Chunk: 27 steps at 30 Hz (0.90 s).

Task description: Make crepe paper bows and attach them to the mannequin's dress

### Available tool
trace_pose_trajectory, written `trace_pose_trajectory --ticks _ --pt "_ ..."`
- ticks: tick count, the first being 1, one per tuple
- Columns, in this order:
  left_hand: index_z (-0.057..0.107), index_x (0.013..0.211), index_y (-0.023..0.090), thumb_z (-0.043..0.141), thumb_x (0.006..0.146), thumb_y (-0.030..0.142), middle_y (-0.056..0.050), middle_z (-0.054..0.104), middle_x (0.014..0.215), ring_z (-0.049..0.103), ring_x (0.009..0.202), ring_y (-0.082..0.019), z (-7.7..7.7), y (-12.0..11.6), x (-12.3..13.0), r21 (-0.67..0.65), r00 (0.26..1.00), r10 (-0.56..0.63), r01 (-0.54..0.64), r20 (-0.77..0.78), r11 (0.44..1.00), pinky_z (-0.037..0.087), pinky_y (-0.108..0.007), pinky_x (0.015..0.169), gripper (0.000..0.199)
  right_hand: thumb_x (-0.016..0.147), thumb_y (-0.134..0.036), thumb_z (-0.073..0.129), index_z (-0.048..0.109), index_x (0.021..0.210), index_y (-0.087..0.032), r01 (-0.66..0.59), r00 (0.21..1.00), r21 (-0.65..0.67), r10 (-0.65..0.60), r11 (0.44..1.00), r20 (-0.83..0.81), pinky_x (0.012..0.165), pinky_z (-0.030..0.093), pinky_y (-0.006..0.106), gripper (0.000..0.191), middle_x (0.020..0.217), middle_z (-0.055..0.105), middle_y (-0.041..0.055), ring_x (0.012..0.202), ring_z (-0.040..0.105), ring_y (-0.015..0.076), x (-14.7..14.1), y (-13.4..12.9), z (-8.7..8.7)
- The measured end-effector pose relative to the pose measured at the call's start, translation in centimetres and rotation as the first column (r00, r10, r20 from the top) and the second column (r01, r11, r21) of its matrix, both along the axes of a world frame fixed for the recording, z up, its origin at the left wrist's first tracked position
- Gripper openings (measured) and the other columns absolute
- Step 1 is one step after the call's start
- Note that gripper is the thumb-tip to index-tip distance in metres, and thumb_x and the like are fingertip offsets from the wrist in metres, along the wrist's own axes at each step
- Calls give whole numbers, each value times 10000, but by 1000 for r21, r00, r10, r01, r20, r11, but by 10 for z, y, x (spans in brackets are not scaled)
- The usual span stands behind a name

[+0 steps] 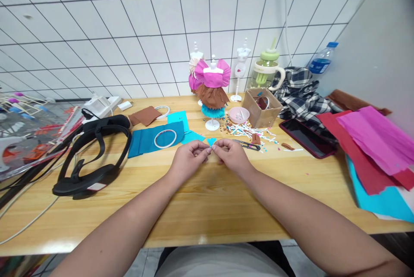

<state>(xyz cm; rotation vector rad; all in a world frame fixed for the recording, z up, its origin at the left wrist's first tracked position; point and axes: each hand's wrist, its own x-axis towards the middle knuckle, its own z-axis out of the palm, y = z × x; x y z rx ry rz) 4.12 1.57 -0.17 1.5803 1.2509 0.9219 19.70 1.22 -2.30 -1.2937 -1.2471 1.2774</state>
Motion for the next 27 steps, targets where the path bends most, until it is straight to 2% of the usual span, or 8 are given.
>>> trace_pose_trajectory --ticks 4,7,11,15,18,21,24,27 --pt "648 775 148 694 725 414 -14 654 648 582 529 -113 -1 1 0 -15 997 28 -27 69 1000 474 -225 522 275 726 -386 646 621 760 -185 14 998 73 -18 997 52 413 364 207 206 508 468 -62 427 405 80 -1 -2 2" --pt "654 780 153 717 701 436 -20 668 666 600 558 -127 0 3 -1 -27 992 45 -42 115 999 492 -240 540 300 729 -399 658 617 774 -194 -24 999 64 26 998 -29 432 439 215 214 542 495 -55 458 432 85 0 -4 3" --pt "683 794 166 723 705 434 -39 702 727 643 671 -163 0 5 -4 23 991 58 -61 119 998 512 -258 596 285 684 -409 717 640 830 -197 -116 972 -10 112 993 -205 452 497 215 269 733 618 -7 612 547 116 3 -4 5" --pt "699 800 178 705 746 391 -48 724 809 656 734 -172 -3 6 -7 135 997 43 -50 59 990 528 -277 673 220 619 -355 796 677 845 -200 -175 936 -135 122 975 -330 468 506 195 299 722 617 -18 627 541 100 10 -2 7" --pt "704 828 186 677 783 364 -49 731 842 665 770 -177 -7 7 -8 222 999 29 -36 32 974 531 -282 709 185 592 -313 836 683 909 -212 -287 869 -253 139 924 -476 475 504 181 367 768 644 -21 598 553 78 17 0 7" --pt "703 846 194 663 807 340 -48 731 860 668 797 -179 -8 6 -9 329 1000 10 -7 -9 944 525 -291 754 157 581 -296 857 684 937 -200 -369 809 -301 145 879 -569 501 518 176 407 808 666 -14 547 547 48 25 4 7" --pt "699 840 200 643 831 305 -52 729 883 663 849 -181 -5 2 -9 453 994 -31 77 -108 888 510 -301 815 120 558 -310 866 693 883 -178 -393 828 -297 195 870 -526 510 527 189 392 777 671 -14 506 523 38 28 6 5" --pt "693 856 208 602 862 282 -55 731 881 663 883 -183 1 -1 -12 536 967 -105 218 -234 816 487 -329 889 118 548 -339 853 701 779 -157 -368 892 -240 269 898 -364 517 527 206 331 701 659 -20 513 521 51 29 7 2"
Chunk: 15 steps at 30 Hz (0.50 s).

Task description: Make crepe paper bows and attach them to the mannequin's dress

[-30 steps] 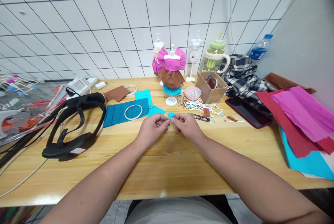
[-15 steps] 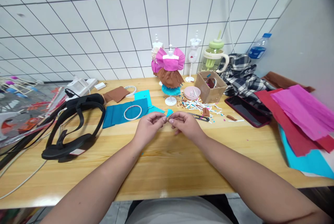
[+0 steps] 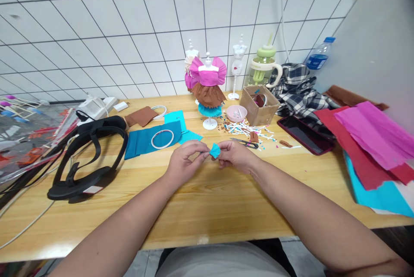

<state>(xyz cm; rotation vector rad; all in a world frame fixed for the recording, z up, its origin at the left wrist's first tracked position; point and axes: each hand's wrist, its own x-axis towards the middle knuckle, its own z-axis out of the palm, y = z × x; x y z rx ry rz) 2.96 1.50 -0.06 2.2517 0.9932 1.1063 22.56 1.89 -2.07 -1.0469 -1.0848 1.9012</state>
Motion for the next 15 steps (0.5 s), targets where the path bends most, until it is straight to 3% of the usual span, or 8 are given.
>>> trace_pose_trajectory --ticks 5,9,12,15 --pt "701 952 253 554 886 254 -51 739 966 629 1028 -202 1 4 -11 179 955 -129 180 -267 967 367 -405 1030 161 592 -377 800 695 736 -161 -83 985 120 63 989 159 579 533 248 280 665 658 -20 599 603 110 9 6 -7" --pt "689 1038 304 539 892 213 -31 730 1040 586 1111 -200 0 7 -15 194 892 -212 308 -399 931 288 -418 1075 229 674 -407 738 712 831 -163 -249 946 186 198 950 255 583 511 244 292 719 672 -2 625 600 117 22 11 -10" --pt "686 1045 312 498 906 183 -22 725 1043 576 1117 -192 3 4 -12 180 842 -235 359 -486 916 262 -408 1089 267 769 -354 653 721 861 -172 -354 877 355 176 865 446 605 478 240 215 762 689 12 666 597 126 26 11 -6" --pt "681 1041 305 459 925 185 -16 722 1005 577 1093 -175 4 1 -8 178 781 -213 381 -586 907 243 -394 1110 278 791 -249 637 731 819 -189 -432 752 558 -58 708 656 659 425 241 115 787 698 12 725 593 131 24 6 4"
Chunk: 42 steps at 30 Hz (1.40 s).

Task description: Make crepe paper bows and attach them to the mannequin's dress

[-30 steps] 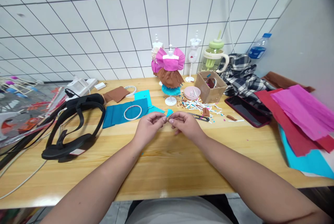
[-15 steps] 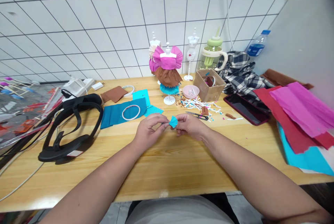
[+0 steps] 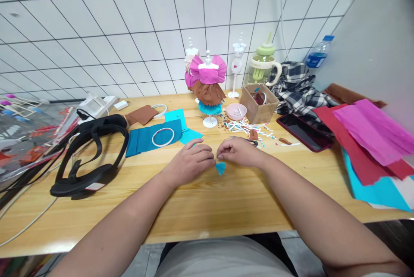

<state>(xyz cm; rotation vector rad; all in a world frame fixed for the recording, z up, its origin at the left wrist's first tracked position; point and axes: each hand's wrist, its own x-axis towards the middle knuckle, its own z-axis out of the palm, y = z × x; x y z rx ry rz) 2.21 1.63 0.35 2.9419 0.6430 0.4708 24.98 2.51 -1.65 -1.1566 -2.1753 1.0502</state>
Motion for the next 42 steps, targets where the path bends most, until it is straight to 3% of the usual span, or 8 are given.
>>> trace_pose_trajectory --ticks 6,16,20,24,27,30,35,42 --pt "693 975 256 457 918 214 -39 702 899 595 981 -189 -5 -1 6 55 997 54 -50 -64 997 194 -476 1131 246 843 -226 600 714 823 -201 -49 939 464 -118 884 323 722 352 286 119 817 661 30 818 543 169 -12 -19 20" --pt "692 775 205 525 820 224 -52 687 762 608 801 -218 -7 1 12 -30 940 338 -337 46 941 346 -484 1017 175 911 -207 493 632 793 -171 -122 868 641 -232 757 438 646 298 317 186 803 597 61 787 479 189 -33 -33 19" --pt "694 761 197 582 777 259 -44 724 806 641 787 -204 -8 2 15 -452 779 589 -456 215 767 478 -345 793 129 931 -189 450 622 829 -176 -69 867 726 -319 684 382 613 274 321 201 800 585 54 745 470 180 -32 -36 18" --pt "695 757 170 691 718 377 -36 725 774 643 732 -183 -8 2 17 -845 588 764 -238 268 479 489 -299 724 210 965 -218 398 638 820 -181 -6 885 774 -357 633 298 617 278 319 284 783 594 54 724 489 166 -32 -38 20" --pt "704 764 160 764 660 395 -36 724 770 637 728 -171 -8 2 17 -945 507 811 26 292 325 487 -293 730 264 963 -267 426 679 874 -187 154 926 705 -349 692 141 662 334 286 280 816 627 53 766 540 153 -34 -38 21" --pt "713 749 157 789 644 391 -47 722 767 642 756 -179 -7 2 15 -955 533 793 202 294 218 489 -305 749 268 895 -281 545 708 872 -208 375 924 470 -364 799 -117 646 390 252 179 793 641 28 716 560 136 -36 -34 20" --pt "738 748 155 782 661 435 -57 727 792 641 797 -193 -9 5 9 -963 620 737 153 270 224 487 -313 782 296 774 -278 658 735 770 -217 470 859 116 -422 875 -290 562 410 250 98 724 671 15 596 531 130 -38 -24 13" --pt "753 799 170 753 711 437 -46 740 819 647 765 -167 -14 7 4 -979 700 685 121 201 165 478 -283 774 281 744 -366 663 737 817 -189 334 845 -256 -409 907 -346 486 375 226 205 696 687 9 543 511 113 -36 -17 7"
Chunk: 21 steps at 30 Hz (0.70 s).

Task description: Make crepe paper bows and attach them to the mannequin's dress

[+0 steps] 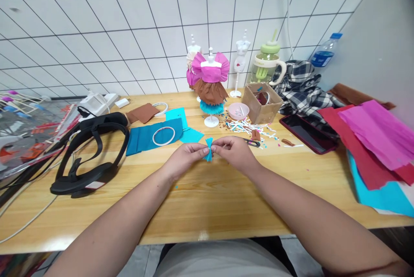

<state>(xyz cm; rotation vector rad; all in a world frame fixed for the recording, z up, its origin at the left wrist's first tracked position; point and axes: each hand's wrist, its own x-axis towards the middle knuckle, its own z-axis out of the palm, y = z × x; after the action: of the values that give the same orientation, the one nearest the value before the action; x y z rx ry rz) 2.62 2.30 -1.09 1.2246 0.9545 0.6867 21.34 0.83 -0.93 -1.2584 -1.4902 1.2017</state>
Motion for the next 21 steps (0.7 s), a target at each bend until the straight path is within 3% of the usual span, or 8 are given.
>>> trace_pose_trajectory --ticks 3,6,10,14,16,18,21 --pt "742 753 162 779 676 439 -62 731 787 655 764 -183 1 0 0 -82 998 -32 36 52 996 498 -302 761 290 731 -454 667 732 852 -184 -124 987 -167 104 978 -123 416 317 196 303 706 679 2 513 465 91 2 0 0" --pt "725 753 164 803 656 411 -60 713 777 656 757 -174 2 0 -1 -200 992 -22 47 124 979 514 -308 760 277 684 -501 706 724 839 -175 -198 962 -212 149 957 -227 401 298 180 362 704 659 -5 518 438 77 1 0 -1" --pt "691 745 157 814 664 335 -46 685 769 649 722 -143 3 0 -2 -339 975 25 53 221 939 531 -281 741 230 619 -497 766 694 821 -170 -138 948 -217 65 966 -312 390 299 168 390 708 637 -10 523 440 69 -4 -2 -2" --pt "668 774 163 805 673 227 -22 670 791 644 753 -133 5 2 -2 -394 943 66 72 326 916 541 -280 756 183 624 -470 765 669 805 -169 -127 941 -206 52 970 -336 377 315 173 364 668 609 -17 497 433 69 -6 0 -3" --pt "672 857 179 802 661 188 -11 671 842 641 801 -136 5 4 -3 -390 930 86 65 357 918 541 -302 786 235 651 -454 745 664 809 -173 -98 945 -176 37 979 -324 372 308 185 333 628 586 -31 461 395 64 -4 1 -3" --pt "674 937 195 803 653 182 -11 674 899 639 844 -142 4 6 -4 -343 935 135 -15 329 939 533 -304 805 312 689 -416 719 671 811 -175 -36 966 -110 7 993 -259 392 315 200 274 598 570 -40 446 379 65 -2 3 -4" --pt "687 955 185 808 663 265 -32 689 937 639 859 -149 4 7 -3 -98 958 231 -217 172 971 512 -271 795 326 725 -319 692 692 786 -177 93 994 62 -89 994 -70 470 368 226 155 611 603 -22 493 451 89 1 3 -4"
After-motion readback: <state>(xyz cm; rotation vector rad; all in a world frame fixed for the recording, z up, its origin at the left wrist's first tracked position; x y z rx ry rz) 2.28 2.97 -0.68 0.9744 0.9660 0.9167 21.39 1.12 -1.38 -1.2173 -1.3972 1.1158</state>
